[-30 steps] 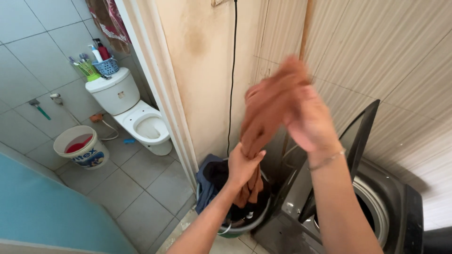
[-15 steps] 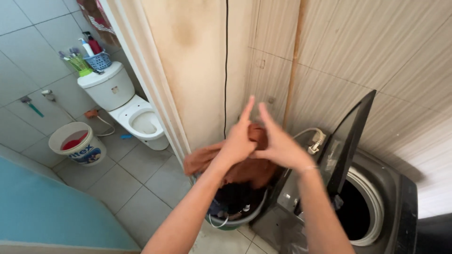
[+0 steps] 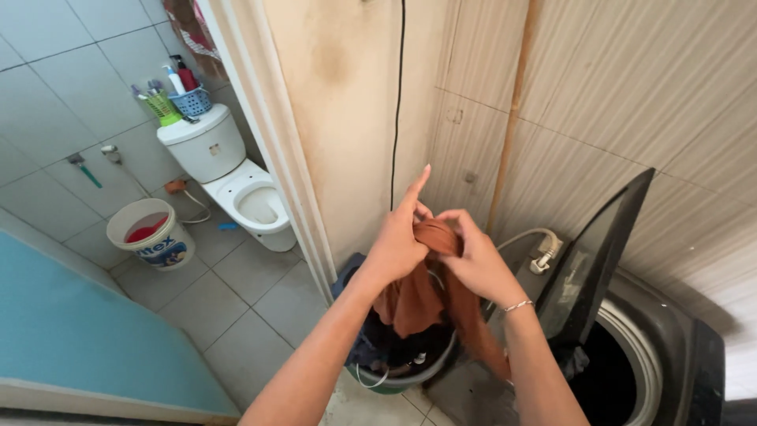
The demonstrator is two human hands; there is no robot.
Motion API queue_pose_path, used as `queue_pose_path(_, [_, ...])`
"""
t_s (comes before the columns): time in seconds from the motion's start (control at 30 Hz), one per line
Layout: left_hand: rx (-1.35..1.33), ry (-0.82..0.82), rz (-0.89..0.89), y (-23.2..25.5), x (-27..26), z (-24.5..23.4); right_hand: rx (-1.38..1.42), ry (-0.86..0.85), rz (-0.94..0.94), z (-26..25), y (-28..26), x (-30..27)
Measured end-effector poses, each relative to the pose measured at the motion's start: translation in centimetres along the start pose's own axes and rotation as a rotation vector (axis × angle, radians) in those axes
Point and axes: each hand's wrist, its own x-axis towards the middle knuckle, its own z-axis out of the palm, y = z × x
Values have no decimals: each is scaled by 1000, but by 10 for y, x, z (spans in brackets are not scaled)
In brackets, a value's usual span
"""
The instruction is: Moving clothes from a basket into a washing machine and sorting them.
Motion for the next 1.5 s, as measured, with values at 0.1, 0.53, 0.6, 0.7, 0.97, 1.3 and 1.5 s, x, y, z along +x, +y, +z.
queue_pose_path(0.1, [-43, 12, 16, -10, -9, 1, 197, 70, -182, -2, 12, 7])
queue_pose_path(0.53, [-194, 80, -96, -14, -27, 34, 135, 161, -191, 20, -62, 21])
queue_pose_path(0.6, [-124, 120, -128, -26, -28, 35, 11, 172, -152, 23, -76, 21])
queue_pose_path(0.7, [-196, 197, -96, -52, -31, 39, -98, 234, -363, 28, -81, 23])
queue_pose_path(0.97, [-107, 167, -165, -50, -38, 1, 368, 320, -351, 13, -55, -2])
queue_pose_path(1.3, [-518, 181, -29, -63, 11, -2, 438, 355, 139, 39, 107, -79])
queue_pose_path(1.5, [-638, -62, -183, -23, 6, 16, 387, 222, 179, 3, 80, -77])
